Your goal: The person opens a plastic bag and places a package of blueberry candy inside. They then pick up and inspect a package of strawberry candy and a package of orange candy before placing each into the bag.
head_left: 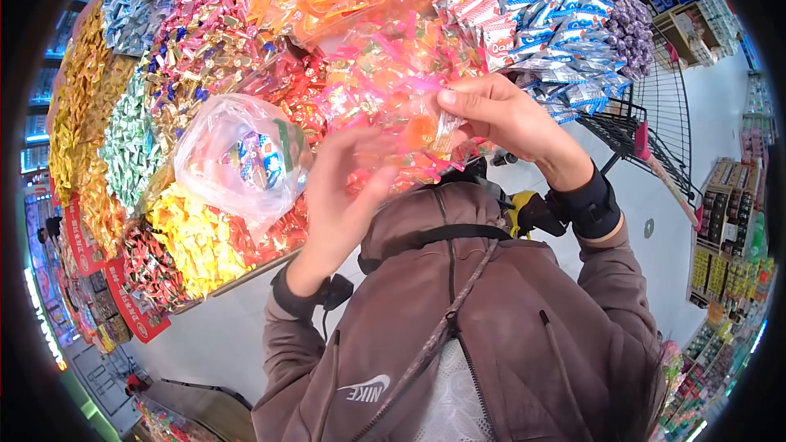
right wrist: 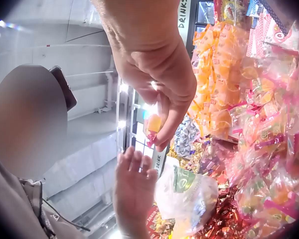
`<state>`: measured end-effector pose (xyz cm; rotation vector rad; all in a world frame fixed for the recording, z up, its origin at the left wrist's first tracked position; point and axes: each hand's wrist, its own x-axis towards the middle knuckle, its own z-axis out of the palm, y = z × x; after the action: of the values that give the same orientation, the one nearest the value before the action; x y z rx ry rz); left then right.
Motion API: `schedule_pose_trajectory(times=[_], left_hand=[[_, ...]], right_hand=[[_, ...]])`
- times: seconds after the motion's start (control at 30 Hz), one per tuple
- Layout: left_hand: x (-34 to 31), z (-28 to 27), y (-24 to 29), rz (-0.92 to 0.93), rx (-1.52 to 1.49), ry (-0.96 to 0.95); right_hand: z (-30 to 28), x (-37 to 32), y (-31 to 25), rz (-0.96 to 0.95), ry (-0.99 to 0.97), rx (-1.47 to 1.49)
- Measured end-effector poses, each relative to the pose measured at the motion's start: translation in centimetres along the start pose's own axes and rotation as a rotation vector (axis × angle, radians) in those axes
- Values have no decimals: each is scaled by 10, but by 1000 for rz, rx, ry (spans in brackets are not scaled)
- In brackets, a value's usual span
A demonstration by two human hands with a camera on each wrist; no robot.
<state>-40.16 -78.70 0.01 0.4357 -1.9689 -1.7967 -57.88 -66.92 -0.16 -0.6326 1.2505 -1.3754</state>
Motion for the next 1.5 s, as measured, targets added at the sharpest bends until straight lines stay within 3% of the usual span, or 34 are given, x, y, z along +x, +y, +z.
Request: schedule_pose_trajectory(times=[0.1, 0.23, 0.43, 0.53, 0.63, 0.73, 0.83, 0.93, 1.13, 1.5], left_hand=[[10, 12, -13, -100, -258, -69], [8, 17, -9, -230, -252, -52], [5, 19, -5, -241, -129, -39], [2, 22, -7, -101, -49, 16], [4, 19, -15, 218, 316, 12], [3, 24, -9, 237, 291, 10], [4, 35, 2, 130, 241, 136], [10, 33, -4, 231, 297, 77], [21, 34, -11, 454, 369, 157], [28, 38, -5, 473, 392, 99]], right_hand=[[0, -2, 4, -61, -12, -82], [-6, -6, 4, -49, -8, -150], [-4, -13, 7, -48, -29, -6], [-1, -16, 1, -113, -40, -80], [-1, -15, 3, -214, 7, -178], [-4, -18, -1, -247, 11, -209], [-3, -17, 1, -309, 50, -198], [-2, -19, 1, -299, 26, -185], [0, -26, -8, -300, 33, -214], [-10, -20, -11, -247, 5, -127]])
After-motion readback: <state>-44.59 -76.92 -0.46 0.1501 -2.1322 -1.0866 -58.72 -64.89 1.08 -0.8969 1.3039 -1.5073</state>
